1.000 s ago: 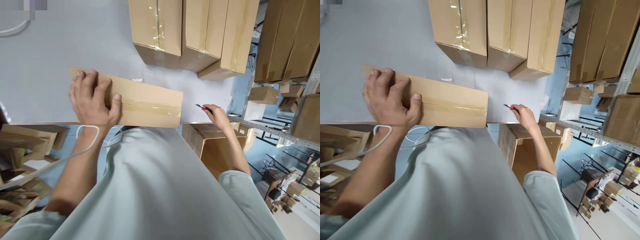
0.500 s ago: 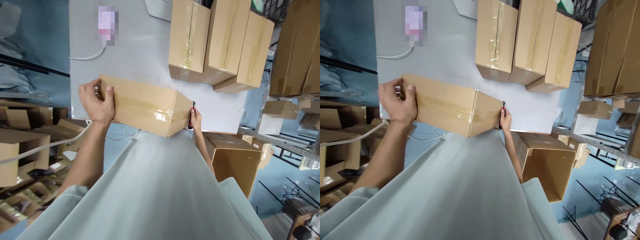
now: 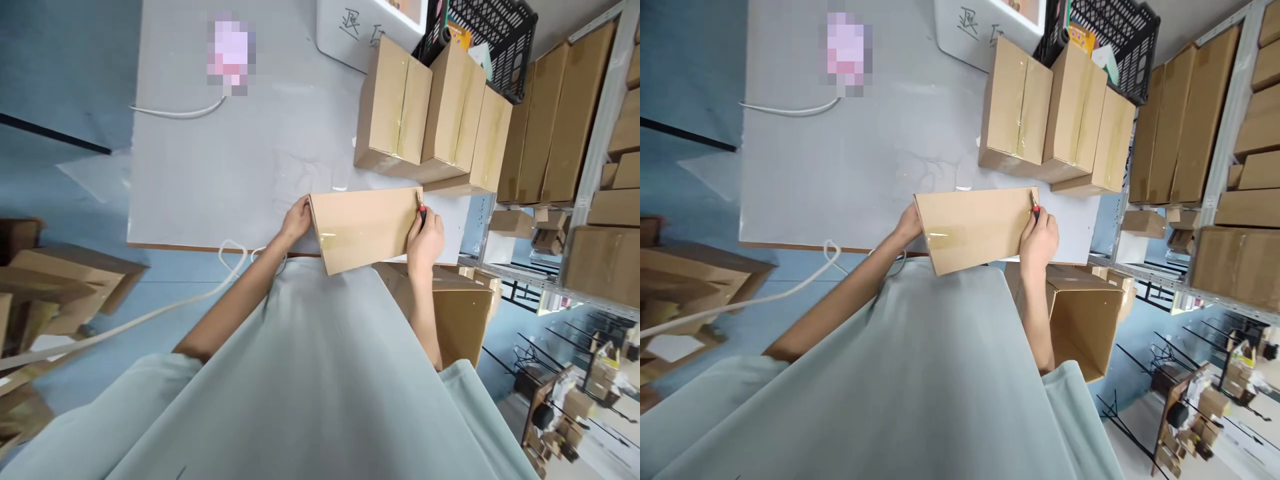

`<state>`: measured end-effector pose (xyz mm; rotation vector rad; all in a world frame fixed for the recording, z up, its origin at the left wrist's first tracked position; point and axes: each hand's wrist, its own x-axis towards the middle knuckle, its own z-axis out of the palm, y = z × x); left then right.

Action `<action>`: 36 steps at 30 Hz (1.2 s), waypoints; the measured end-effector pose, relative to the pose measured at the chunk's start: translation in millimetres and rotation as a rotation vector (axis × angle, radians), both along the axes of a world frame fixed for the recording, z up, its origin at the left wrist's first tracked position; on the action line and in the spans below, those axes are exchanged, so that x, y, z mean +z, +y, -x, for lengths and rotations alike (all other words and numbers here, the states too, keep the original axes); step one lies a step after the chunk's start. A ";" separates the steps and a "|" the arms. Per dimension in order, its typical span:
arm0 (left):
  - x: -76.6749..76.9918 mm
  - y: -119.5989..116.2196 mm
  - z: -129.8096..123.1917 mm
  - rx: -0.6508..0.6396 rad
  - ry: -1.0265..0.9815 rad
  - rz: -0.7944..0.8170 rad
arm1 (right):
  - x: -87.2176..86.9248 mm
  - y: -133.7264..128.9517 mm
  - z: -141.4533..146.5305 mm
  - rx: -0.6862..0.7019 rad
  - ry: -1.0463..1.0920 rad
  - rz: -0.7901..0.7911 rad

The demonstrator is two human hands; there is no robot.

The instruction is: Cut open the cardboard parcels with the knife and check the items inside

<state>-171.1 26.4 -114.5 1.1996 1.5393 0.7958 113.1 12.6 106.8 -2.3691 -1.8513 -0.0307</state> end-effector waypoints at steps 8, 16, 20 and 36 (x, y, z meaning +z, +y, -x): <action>125.5 -6.3 32.6 -0.037 -0.181 -0.291 | 2.7 -4.3 23.0 -0.114 -0.058 -0.054; 164.1 -5.1 40.2 -0.162 -0.176 -0.252 | 62.4 -81.6 101.2 -0.086 0.212 -0.051; 172.6 -3.6 44.6 -0.213 -0.158 -0.199 | 72.4 -97.0 153.6 0.125 0.243 0.318; 149.5 -3.1 36.6 -0.190 -0.179 -0.283 | 72.2 -93.1 209.2 0.003 -0.149 0.608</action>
